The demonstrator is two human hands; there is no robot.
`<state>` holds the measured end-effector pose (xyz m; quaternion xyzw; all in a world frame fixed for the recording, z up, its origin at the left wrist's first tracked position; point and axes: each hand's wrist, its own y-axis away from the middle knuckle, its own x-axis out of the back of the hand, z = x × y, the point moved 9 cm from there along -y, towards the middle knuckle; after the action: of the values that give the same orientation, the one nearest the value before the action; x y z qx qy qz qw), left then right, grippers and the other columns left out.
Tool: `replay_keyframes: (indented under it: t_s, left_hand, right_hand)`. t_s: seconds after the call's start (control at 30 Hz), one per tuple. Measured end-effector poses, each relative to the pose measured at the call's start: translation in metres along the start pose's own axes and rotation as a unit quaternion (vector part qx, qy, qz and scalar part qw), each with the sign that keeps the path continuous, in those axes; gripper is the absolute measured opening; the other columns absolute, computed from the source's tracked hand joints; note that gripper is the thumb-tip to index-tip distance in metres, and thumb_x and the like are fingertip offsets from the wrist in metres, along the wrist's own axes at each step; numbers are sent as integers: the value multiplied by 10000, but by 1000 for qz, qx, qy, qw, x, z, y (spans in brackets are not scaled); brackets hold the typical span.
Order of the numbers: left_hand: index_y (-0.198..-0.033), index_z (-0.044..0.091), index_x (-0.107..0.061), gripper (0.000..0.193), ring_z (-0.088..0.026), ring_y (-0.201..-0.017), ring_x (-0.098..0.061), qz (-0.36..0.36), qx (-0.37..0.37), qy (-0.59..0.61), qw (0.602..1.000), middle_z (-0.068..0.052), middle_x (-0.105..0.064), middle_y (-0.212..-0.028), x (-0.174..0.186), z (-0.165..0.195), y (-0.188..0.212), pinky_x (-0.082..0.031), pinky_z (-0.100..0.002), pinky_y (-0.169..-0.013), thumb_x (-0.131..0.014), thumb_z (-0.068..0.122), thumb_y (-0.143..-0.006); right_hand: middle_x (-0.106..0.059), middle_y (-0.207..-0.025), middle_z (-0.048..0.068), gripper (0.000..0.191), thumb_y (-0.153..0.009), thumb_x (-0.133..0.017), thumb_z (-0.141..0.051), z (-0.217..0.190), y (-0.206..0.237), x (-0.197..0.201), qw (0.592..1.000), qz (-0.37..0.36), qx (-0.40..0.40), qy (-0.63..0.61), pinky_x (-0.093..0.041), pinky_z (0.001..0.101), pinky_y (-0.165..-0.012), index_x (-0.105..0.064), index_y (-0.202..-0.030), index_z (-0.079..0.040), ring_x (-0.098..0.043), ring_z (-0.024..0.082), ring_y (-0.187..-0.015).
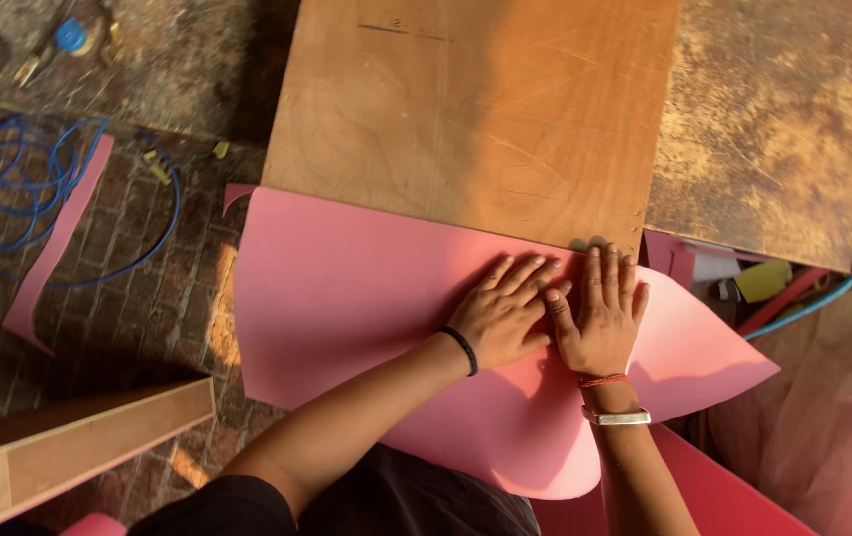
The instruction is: The person attaches pink foam padding to curved wooden chair frames in a workshop. They hold a spray gun to apply adhesive to a wooden panel, lay a pink foam sheet over it and press it down, then cut and trim foam sheets with scissors and a knife and fit the foam pieces onto the wooden frames.
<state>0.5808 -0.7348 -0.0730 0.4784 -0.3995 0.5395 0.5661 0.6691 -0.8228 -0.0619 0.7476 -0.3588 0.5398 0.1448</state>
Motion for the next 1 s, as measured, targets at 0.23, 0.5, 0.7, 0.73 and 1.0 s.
replay_keyframes:
  t_s: [0.23, 0.5, 0.7, 0.73, 1.0]
  left_hand:
    - [-1618, 216, -297, 791, -350, -1566, -172, 121, 262, 28, 957, -137, -174, -1699, 20, -196, 180, -106, -557, -1253, -538, 601, -970]
    - [-1631, 151, -183, 878, -412, -1529, -109, 176, 384, 161, 892, -163, -54, -1727, 13, -295, 285, -211, -548, -1200, -582, 518, -940]
    - [-1508, 130, -463, 642, -332, -1561, -192, 178, 373, 343, 844, -133, -224, -1682, 8, -327, 383, -269, -474, -1220, -591, 482, -988]
    - [-1446, 127, -532, 576, -307, -1545, -234, 148, 381, 384, 828, -117, -263, -1667, 5, -338, 409, -305, -468, -1197, -598, 470, -988]
    - [-1354, 152, -634, 460, -240, -1307, -583, 149, 481, 457, 733, -51, -628, -1400, 3, -421, 579, -507, -427, -1060, -601, 407, -972]
  right_hand:
    - [-280, -1686, 205, 857, -1025, -394, -631, -77, -10, -39, 995, -48, 82, 18, -93, 645, -1222, -329, -1616, -13, -205, 415, -1562]
    - [-183, -1695, 106, 888, -956, -357, -692, -276, 0, -112, 962, -107, 247, 48, -53, 594, -1234, -227, -1606, -102, -123, 322, -1562]
    - [-110, -1690, 81, 921, -915, -319, -743, -400, -5, -168, 959, -78, 248, 112, -9, 590, -1210, -134, -1618, -177, -72, 322, -1552]
    - [-98, -1688, 80, 924, -914, -291, -760, -417, -10, -175, 961, -68, 238, 119, -1, 589, -1207, -119, -1620, -189, -61, 317, -1547]
    - [-47, -1695, 32, 939, -884, -187, -842, -454, -24, -213, 970, -92, 130, 183, 9, 572, -1226, -54, -1631, -290, -10, 265, -1554]
